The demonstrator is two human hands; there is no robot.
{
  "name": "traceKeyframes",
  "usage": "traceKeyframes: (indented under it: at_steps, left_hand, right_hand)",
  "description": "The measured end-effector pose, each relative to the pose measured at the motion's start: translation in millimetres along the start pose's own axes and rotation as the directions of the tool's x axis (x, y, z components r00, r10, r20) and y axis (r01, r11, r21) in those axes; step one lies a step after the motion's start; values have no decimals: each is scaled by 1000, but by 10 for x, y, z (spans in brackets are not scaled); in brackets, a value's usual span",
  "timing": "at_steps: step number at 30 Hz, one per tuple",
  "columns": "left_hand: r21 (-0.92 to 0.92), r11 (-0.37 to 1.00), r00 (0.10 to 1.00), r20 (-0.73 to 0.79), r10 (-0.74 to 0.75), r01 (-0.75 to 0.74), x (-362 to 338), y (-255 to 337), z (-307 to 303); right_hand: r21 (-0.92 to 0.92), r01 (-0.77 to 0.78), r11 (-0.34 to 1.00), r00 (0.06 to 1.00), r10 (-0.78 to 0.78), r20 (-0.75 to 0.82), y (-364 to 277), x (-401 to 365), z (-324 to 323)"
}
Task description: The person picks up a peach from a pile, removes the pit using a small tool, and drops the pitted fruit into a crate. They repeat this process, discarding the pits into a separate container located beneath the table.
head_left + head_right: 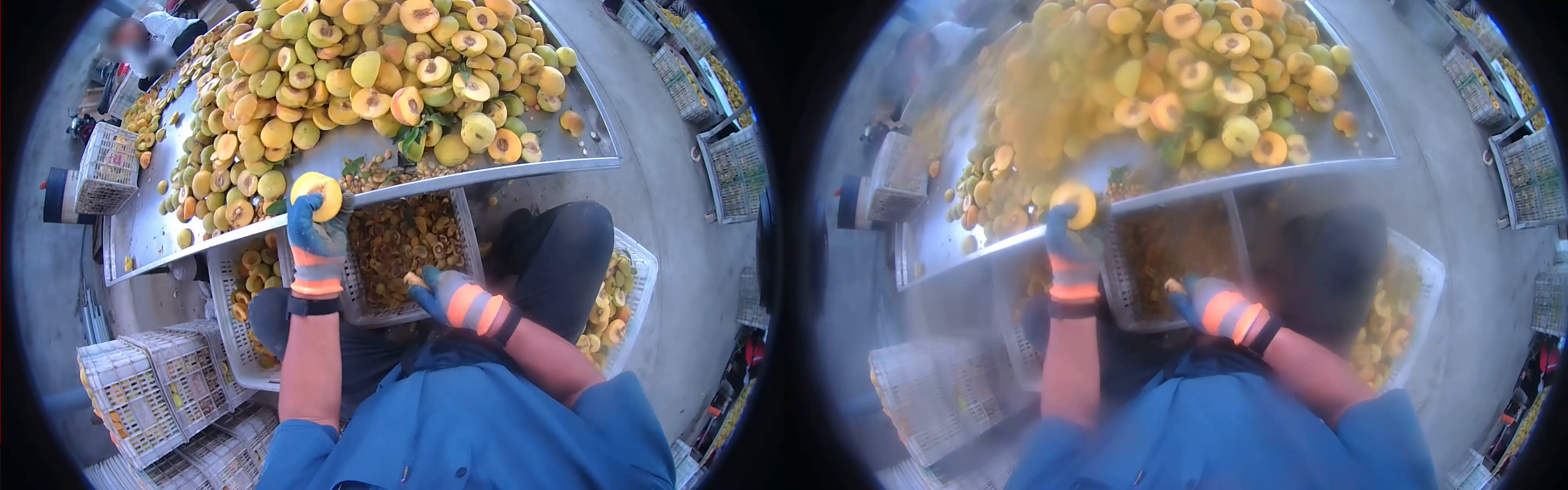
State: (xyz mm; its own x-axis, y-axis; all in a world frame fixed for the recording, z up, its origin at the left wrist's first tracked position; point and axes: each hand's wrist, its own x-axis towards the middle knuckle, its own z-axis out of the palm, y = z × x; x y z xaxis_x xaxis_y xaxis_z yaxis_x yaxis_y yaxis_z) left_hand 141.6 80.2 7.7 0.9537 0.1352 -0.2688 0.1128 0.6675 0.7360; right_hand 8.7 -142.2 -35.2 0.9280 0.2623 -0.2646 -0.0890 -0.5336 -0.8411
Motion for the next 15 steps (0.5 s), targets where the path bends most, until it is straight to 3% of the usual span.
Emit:
traceKeyframes:
  at_steps: [1,2,3,5,8,10,13,15]
  left_hand:
    - [-107,993,999,14,-50,52,-231,-6,39]
    - [-144,988,998,-11,-59,57,-466,-22,49]
    - [-251,962,994,58,-91,103,-633,-69,8]
    - [-305,949,997,41,-72,81,-951,-164,-13]
    - [-434,896,995,26,-97,98,-1181,-349,-133]
    - [-201,979,999,20,37,-33,-1298,-461,-151]
    - [133,972,981,0,196,-194,-1430,-556,-84]
    - [210,955,973,-49,225,-210,-1500,-579,-29]
  right_hand:
    - [28,9,1000,1000,-9,-5,-33,-11,24]
    - [188,84,979,993,-67,-92,-78,-29,19]
    - [281,69,957,997,-56,-53,-132,-47,-1]
    - [470,17,883,999,-29,18,-333,-96,-90]
    - [345,217,913,971,-238,18,-544,-192,-196]
    - [287,281,916,955,-296,8,-595,-209,-157]
    - [259,334,906,941,-339,-25,-596,-216,-55]
    - [272,347,898,936,-351,-34,-613,-265,-27]
